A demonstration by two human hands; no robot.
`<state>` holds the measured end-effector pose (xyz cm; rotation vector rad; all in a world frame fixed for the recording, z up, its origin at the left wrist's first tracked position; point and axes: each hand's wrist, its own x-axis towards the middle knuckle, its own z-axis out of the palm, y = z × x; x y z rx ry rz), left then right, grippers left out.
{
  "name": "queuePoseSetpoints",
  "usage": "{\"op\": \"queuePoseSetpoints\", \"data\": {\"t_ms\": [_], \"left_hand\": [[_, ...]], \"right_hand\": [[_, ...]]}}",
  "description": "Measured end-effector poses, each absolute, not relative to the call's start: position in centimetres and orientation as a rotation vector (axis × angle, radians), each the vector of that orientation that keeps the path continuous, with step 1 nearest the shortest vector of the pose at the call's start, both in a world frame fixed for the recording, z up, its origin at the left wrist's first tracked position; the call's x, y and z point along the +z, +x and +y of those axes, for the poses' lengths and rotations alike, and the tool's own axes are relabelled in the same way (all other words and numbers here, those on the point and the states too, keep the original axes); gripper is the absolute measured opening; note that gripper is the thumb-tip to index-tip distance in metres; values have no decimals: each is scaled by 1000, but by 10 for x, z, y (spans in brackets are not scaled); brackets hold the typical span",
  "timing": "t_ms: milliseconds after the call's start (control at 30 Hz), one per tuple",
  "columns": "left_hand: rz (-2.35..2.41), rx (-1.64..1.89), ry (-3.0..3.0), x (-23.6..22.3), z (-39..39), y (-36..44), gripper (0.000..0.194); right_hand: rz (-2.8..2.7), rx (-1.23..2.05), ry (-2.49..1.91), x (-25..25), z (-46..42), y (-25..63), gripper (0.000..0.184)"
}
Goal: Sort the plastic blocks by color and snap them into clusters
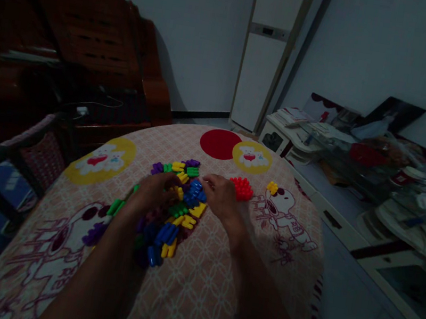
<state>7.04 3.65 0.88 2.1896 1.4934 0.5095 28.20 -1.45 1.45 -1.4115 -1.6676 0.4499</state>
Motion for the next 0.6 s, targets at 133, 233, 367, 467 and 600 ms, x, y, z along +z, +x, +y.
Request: {"op": "queuePoseSetpoints", "data": {"t_ms": [133,233,367,467,600], "left_hand": [[1298,793,2145,22,28,83,34],[1205,889,2128,24,20,95,34],[1181,978,2093,17,14,109,33],[1157,1008,2051,14,12,115,33],[1097,1066,2007,14,12,116,37]], "right_hand": [[-1779,555,-1326,18,-18,262,18],[-1789,571,-1330,23,-20,264,16],[-1756,657,-1391,31,-23,277,12],[-1750,713,-1389,33,-23,286,9],[-1628,635,-1477,31,-19,312,15]]}}
